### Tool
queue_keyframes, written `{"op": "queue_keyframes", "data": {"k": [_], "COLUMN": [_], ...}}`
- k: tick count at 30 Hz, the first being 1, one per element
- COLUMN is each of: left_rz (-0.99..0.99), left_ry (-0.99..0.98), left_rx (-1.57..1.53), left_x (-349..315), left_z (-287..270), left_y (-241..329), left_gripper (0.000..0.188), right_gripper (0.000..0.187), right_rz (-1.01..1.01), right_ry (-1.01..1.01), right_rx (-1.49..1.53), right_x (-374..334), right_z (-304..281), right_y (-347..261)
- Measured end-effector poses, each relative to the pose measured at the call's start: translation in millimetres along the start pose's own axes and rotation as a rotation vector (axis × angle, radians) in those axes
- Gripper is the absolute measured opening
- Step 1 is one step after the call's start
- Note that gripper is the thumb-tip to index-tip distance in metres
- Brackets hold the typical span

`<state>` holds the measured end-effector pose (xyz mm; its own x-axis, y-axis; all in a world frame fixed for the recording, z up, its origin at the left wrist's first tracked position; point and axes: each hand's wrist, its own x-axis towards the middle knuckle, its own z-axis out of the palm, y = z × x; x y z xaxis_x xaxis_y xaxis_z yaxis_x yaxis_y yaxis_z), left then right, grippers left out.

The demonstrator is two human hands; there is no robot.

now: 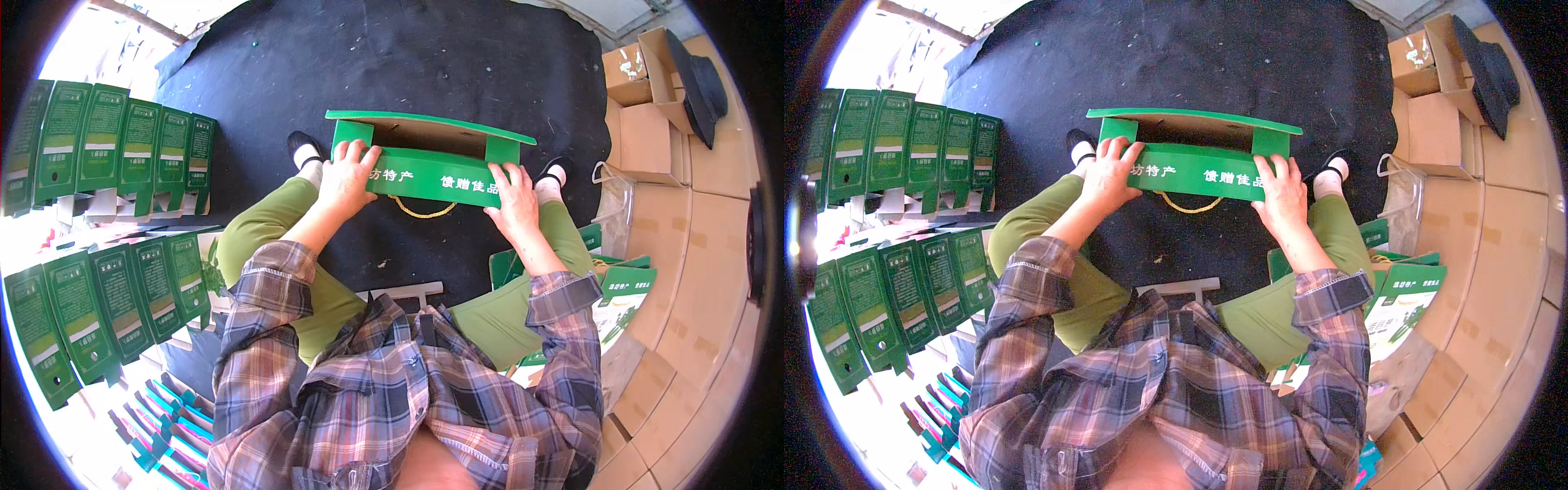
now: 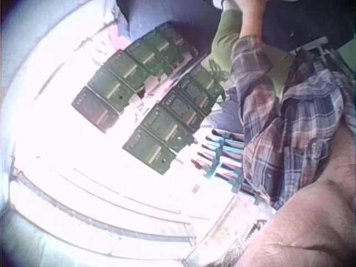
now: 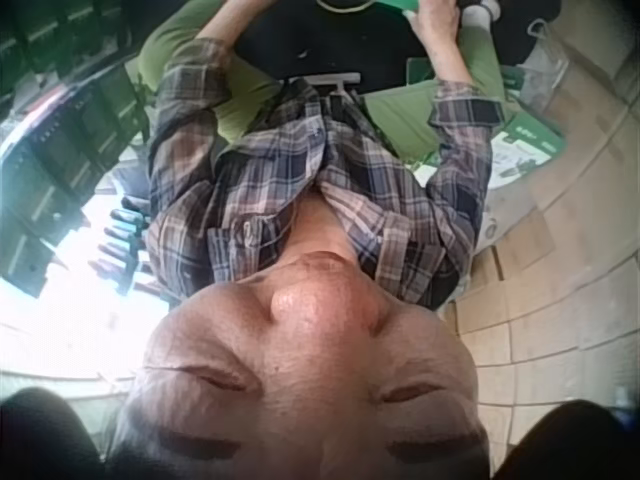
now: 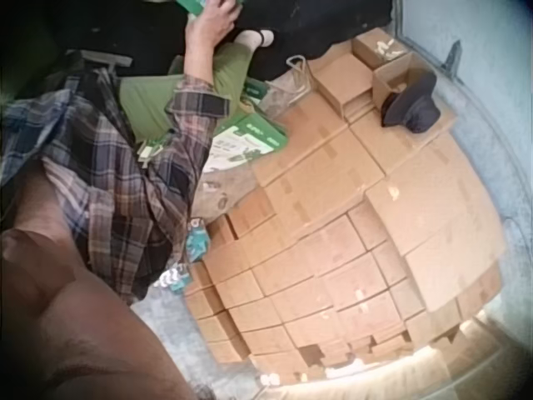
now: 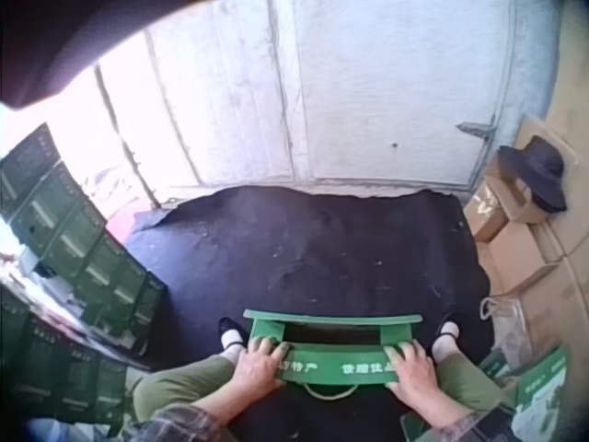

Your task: The person picks up a flat green and white cardboard box, folds it into shape, and places it onto a stack before repeating the process with another box.

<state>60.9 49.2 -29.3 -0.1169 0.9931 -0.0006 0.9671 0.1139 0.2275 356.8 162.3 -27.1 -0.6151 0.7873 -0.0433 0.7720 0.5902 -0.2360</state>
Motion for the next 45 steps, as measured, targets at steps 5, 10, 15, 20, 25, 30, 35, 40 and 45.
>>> {"op": "queue_keyframes", "data": {"k": [5,10,15,20,25,30,35,40,45], "left_rz": [0.004,0.014,-0.004,0.029,0.039,0.065,-0.003,-0.139,-0.483], "left_ry": [-0.016,-0.016,-0.105,-0.027,0.06,0.086,-0.014,0.048,0.124], "left_rx": [0.007,-0.002,0.01,0.143,0.251,0.199,0.15,0.011,-0.372], "left_x": [1.6,0.5,3.0,2.2,1.9,-1.4,4.4,7.2,16.4], "left_z": [0.2,-1.6,-1.5,9.7,33.5,28.8,9.8,-0.6,-23.5], "left_y": [-0.9,-1.2,-1.5,-2.1,12.0,21.1,20.9,0.1,-27.1], "left_gripper": [0.074,0.066,0.071,0.083,0.056,0.054,0.063,0.073,0.08], "right_gripper": [0.083,0.081,0.08,0.082,0.083,0.087,0.075,0.053,0.045], "right_rz": [-0.022,-0.028,-0.021,-0.055,-0.047,-0.056,-0.041,0.166,0.279], "right_ry": [0.031,0.035,0.007,-0.024,-0.036,-0.087,-0.015,0.144,0.13], "right_rx": [0.026,0.065,0.082,0.012,-0.03,0.021,0.366,0.562,0.85], "right_x": [0.8,0.9,0.6,5.9,6.2,7.7,19.3,33.7,31.2], "right_z": [3.0,2.4,-3.2,-2.9,-4.2,-6.2,-1.2,-20.5,-35.8], "right_y": [5.0,4.4,2.1,1.7,-2.4,-9.6,18.8,49.1,73.3]}}
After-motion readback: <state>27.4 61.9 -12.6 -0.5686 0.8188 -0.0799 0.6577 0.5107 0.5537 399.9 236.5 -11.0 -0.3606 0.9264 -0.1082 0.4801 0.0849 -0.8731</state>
